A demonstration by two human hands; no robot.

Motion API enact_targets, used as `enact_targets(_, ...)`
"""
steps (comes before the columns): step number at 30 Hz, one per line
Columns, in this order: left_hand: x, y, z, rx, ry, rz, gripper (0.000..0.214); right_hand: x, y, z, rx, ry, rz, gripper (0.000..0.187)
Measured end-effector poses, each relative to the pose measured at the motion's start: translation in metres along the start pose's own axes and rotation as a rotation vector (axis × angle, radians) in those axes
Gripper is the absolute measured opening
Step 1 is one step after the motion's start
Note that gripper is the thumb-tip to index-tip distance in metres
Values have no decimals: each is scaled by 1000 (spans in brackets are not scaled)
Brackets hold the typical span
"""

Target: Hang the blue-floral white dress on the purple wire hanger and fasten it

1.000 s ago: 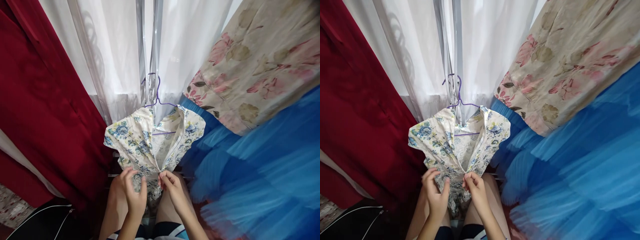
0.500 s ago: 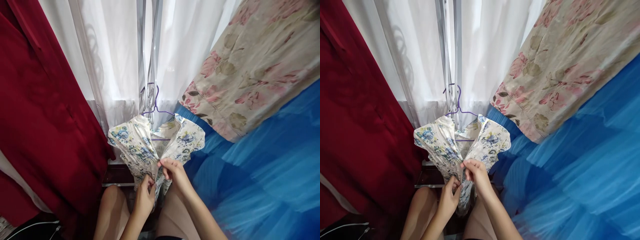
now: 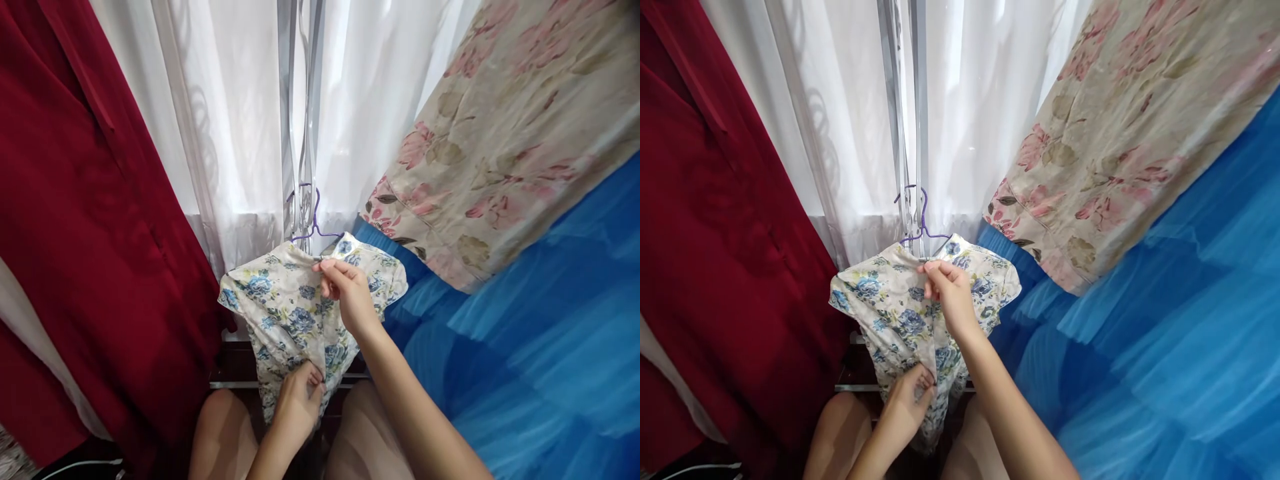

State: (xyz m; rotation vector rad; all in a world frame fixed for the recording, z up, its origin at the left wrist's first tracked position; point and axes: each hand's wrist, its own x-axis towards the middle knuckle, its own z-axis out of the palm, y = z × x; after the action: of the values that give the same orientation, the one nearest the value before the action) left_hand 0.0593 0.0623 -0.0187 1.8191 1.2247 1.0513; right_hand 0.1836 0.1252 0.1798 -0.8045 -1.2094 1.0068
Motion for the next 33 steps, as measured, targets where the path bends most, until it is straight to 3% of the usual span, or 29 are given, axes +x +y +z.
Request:
enact_targets(1,8,13,-13,-18,21,65,6,-4,2,-1,-23,-15,-11,26)
enact_targets(5,54,83,-75,-61,336,349,32,-14,2,-6,-89,-33,-72,26)
enact_targets(8,93,127,-107,28,331,533,38,-16,-6,-10,-122,-65,-89,26)
enact_targets(11,119,149,-114,160,293,692,16,-13,-7,-13,-100,-127,-41,26)
enact_targets(13,125,155,-111,207,309,765,16,-8,-1,-12,-64,-146,-11,27)
enact_targets(15,127,158,-111,201,380,781,16,-2,11,-11,-49,-133,-1,28)
enact_targets(17,127,158,-121,157,539,747,16,0,25,-10,-78,-125,13,30)
enact_targets(19,127,150,-144,84,755,663,18,-5,37,-12,-125,-133,32,32)
enact_targets(21,128,128,-176,-4,937,529,21,-17,45,-16,-163,-154,50,33)
enact_targets(23,127,92,-203,-48,1028,387,29,-33,50,-21,-180,-175,77,34)
enact_targets(25,122,48,-215,-118,1043,241,35,-49,52,-25,-178,-201,118,33)
enact_targets(27,111,7,-208,-191,1020,103,38,-61,55,-28,-155,-210,160,32)
enact_targets(29,97,-25,-184,-218,958,10,40,-68,62,-36,-118,-157,186,32)
enact_targets(31,83,-42,-151,-227,871,-10,41,-72,71,-52,-30,-29,221,30)
enact_targets(33,73,-46,-118,-246,751,3,43,-75,83,-78,132,107,283,27)
